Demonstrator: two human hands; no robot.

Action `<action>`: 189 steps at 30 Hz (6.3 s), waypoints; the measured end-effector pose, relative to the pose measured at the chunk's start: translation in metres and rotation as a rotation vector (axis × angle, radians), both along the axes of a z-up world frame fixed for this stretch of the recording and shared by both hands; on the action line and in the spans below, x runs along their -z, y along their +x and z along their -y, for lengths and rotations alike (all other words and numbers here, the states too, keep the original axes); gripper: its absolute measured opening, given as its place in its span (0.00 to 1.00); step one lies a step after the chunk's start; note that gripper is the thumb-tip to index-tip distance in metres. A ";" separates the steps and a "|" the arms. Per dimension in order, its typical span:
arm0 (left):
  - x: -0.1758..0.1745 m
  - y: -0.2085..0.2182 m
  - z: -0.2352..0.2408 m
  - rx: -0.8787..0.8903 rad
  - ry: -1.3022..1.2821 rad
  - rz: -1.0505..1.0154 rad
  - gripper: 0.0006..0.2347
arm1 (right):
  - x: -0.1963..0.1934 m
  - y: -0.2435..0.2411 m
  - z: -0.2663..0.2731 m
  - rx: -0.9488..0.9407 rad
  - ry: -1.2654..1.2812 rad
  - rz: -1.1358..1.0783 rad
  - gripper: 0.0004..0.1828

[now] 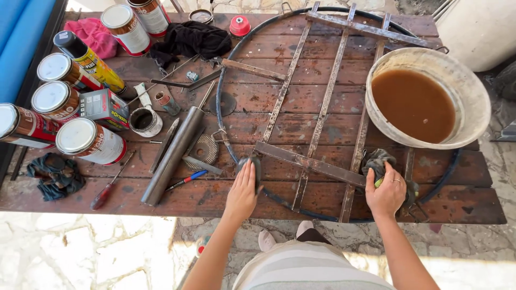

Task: Sanding a circular metal frame using wet sandpaper and wiping it clean with a cloth

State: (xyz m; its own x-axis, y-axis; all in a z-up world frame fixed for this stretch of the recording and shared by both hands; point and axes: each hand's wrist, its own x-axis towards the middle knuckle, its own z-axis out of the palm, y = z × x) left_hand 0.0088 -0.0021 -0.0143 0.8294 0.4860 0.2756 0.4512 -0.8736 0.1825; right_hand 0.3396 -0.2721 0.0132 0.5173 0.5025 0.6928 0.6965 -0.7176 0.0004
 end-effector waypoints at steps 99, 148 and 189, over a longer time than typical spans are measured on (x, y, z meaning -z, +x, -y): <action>0.012 0.064 0.028 -0.386 0.047 -0.028 0.35 | -0.001 -0.003 0.001 0.007 0.031 -0.001 0.25; 0.026 0.127 0.026 -0.960 -0.306 -0.265 0.36 | -0.028 0.092 0.006 -0.815 -0.464 -0.846 0.48; 0.002 0.134 0.030 -0.899 -0.387 -0.420 0.36 | -0.026 0.096 0.004 -0.834 -0.490 -0.872 0.48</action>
State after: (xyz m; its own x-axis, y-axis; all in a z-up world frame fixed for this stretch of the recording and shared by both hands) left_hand 0.1425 -0.0323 -0.0164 0.1151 0.9605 -0.2534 0.9930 -0.1041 0.0564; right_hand 0.4352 -0.2762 0.0389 0.1126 0.9920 -0.0575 0.8332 -0.1258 -0.5384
